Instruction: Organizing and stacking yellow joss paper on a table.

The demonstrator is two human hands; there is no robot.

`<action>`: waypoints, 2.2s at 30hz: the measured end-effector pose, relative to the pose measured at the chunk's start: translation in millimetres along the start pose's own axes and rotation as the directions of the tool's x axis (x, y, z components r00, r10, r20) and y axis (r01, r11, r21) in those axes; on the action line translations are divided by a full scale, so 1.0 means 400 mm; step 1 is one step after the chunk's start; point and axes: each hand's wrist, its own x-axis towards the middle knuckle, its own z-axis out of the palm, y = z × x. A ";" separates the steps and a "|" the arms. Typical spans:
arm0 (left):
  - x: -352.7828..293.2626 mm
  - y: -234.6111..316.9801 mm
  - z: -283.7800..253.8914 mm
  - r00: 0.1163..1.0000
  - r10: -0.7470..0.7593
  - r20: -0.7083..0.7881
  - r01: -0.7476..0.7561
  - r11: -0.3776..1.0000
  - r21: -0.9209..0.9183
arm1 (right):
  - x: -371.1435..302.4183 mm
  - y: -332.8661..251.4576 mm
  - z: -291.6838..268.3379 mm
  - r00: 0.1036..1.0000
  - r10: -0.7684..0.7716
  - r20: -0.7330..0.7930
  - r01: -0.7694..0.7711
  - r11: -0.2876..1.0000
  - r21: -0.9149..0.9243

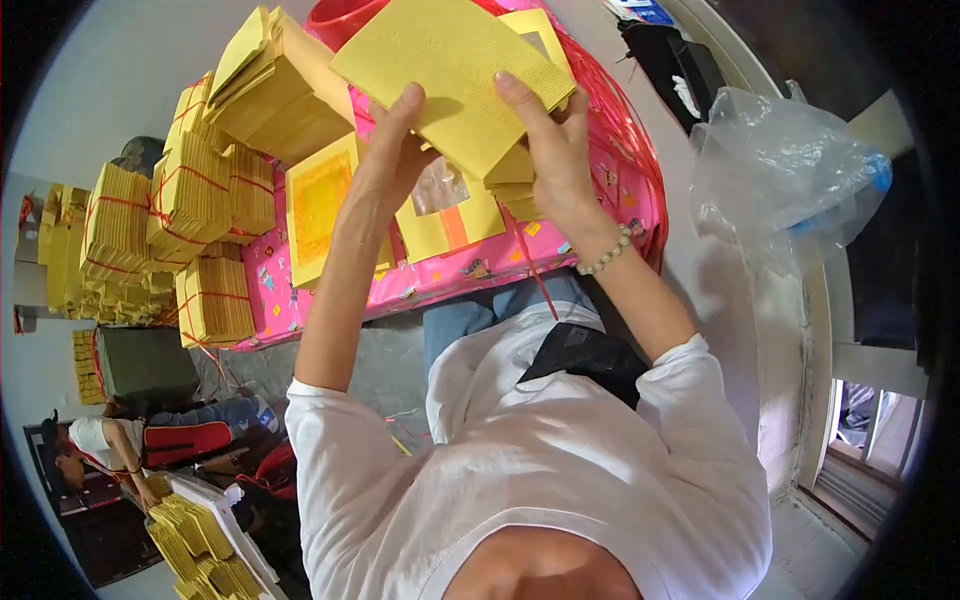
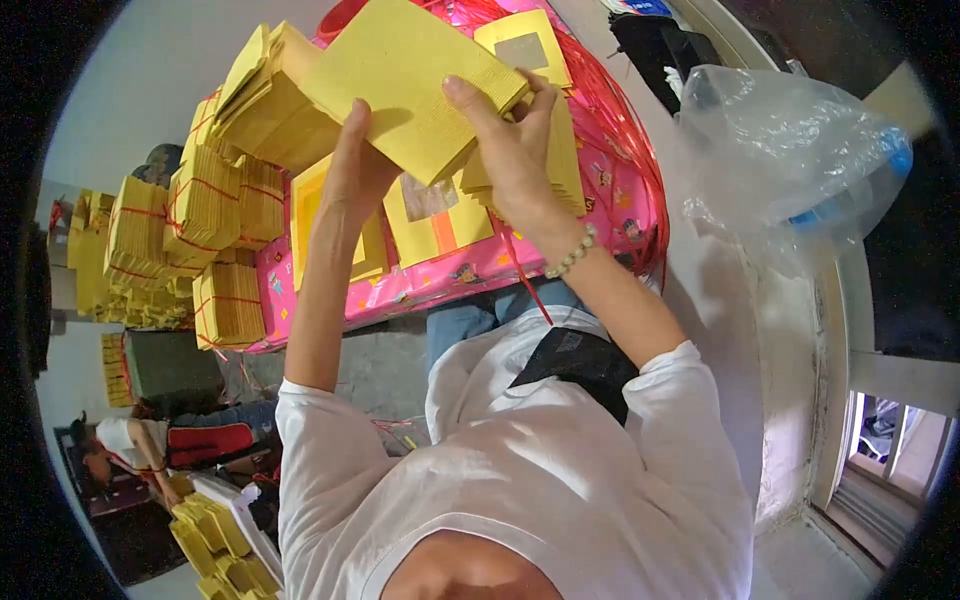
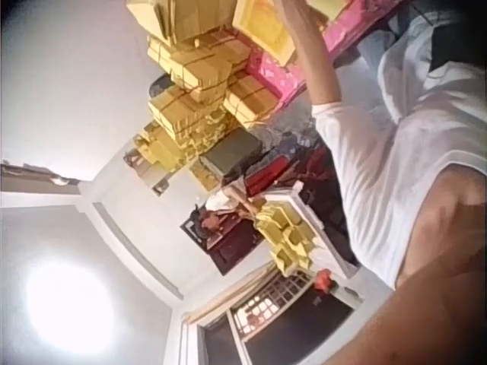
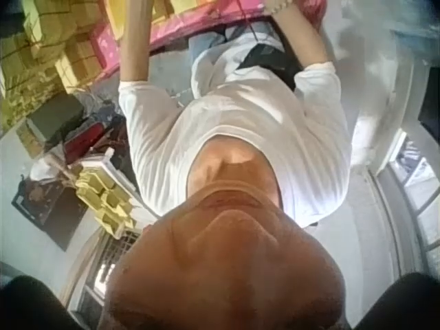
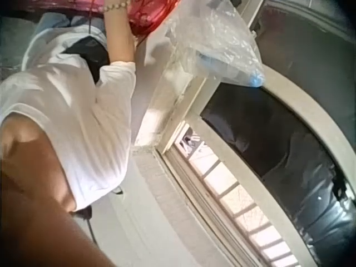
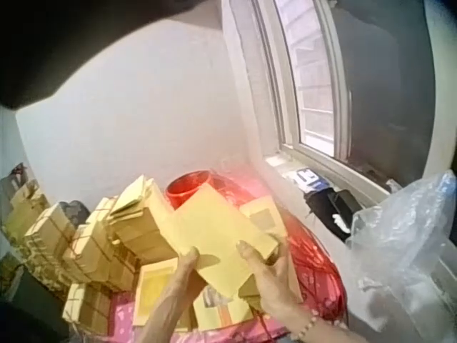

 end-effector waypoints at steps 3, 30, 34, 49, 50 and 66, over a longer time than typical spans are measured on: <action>0.032 0.007 0.027 0.999 -0.004 -0.035 -0.001 0.986 -0.165 | -0.025 -0.003 -0.001 0.999 0.044 -0.010 -0.043 0.999 0.031; 0.182 -0.145 0.051 0.817 -0.515 0.259 0.516 0.854 0.069 | 0.022 -0.081 -0.304 0.928 0.361 0.089 -0.180 0.647 -0.741; 0.196 -0.177 0.029 0.816 -0.528 0.235 0.530 0.846 0.061 | 0.024 -0.158 -0.273 0.917 0.370 0.147 0.044 0.273 -0.961; 0.191 -0.155 0.046 0.830 -0.515 0.216 0.512 0.856 0.076 | 0.017 0.004 -0.416 0.982 0.128 0.137 -0.033 0.837 -0.546; 0.191 -0.153 0.050 0.826 -0.518 0.220 0.515 0.854 0.074 | -0.013 -0.004 -0.418 0.989 0.068 0.132 0.024 0.804 -0.595; 0.225 -0.144 0.025 0.808 -0.571 0.141 0.577 0.817 -0.001 | -0.102 0.030 -0.364 0.650 -0.423 0.631 0.650 -0.121 -0.750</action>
